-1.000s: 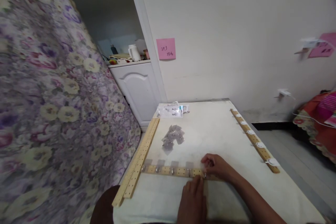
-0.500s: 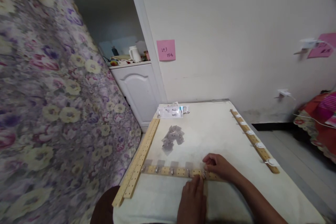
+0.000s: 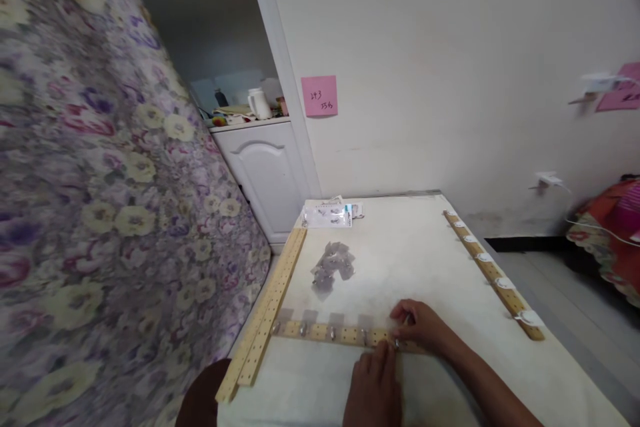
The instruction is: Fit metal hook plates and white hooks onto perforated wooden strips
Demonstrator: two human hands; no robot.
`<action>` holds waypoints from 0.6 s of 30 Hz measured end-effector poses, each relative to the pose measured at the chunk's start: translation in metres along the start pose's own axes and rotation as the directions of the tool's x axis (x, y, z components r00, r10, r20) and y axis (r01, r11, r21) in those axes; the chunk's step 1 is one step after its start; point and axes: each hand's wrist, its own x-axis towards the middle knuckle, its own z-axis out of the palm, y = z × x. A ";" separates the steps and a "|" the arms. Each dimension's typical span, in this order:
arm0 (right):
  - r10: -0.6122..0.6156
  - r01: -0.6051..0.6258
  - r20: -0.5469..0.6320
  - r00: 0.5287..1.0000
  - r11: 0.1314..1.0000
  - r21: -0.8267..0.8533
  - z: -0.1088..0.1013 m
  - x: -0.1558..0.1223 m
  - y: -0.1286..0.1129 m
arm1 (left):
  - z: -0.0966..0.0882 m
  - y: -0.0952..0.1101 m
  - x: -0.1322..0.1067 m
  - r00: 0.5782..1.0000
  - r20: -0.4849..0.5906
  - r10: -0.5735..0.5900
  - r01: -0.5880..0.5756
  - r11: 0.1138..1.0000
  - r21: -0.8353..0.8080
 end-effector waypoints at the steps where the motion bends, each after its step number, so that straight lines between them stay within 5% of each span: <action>1: -0.006 0.006 -0.002 1.000 1.000 0.003 0.000 0.000 0.000 | 0.000 -0.001 0.000 1.000 0.002 0.002 -0.002 1.000 -0.010; 12: -0.084 0.090 -0.049 0.995 0.983 0.157 -0.014 -0.016 -0.008 | -0.007 0.000 -0.011 0.998 -0.065 0.024 -0.031 0.994 -0.105; 18: -0.099 0.111 -0.128 0.987 0.990 0.092 -0.036 -0.024 0.002 | -0.004 -0.010 -0.010 0.962 -0.229 0.148 -0.174 0.980 -0.098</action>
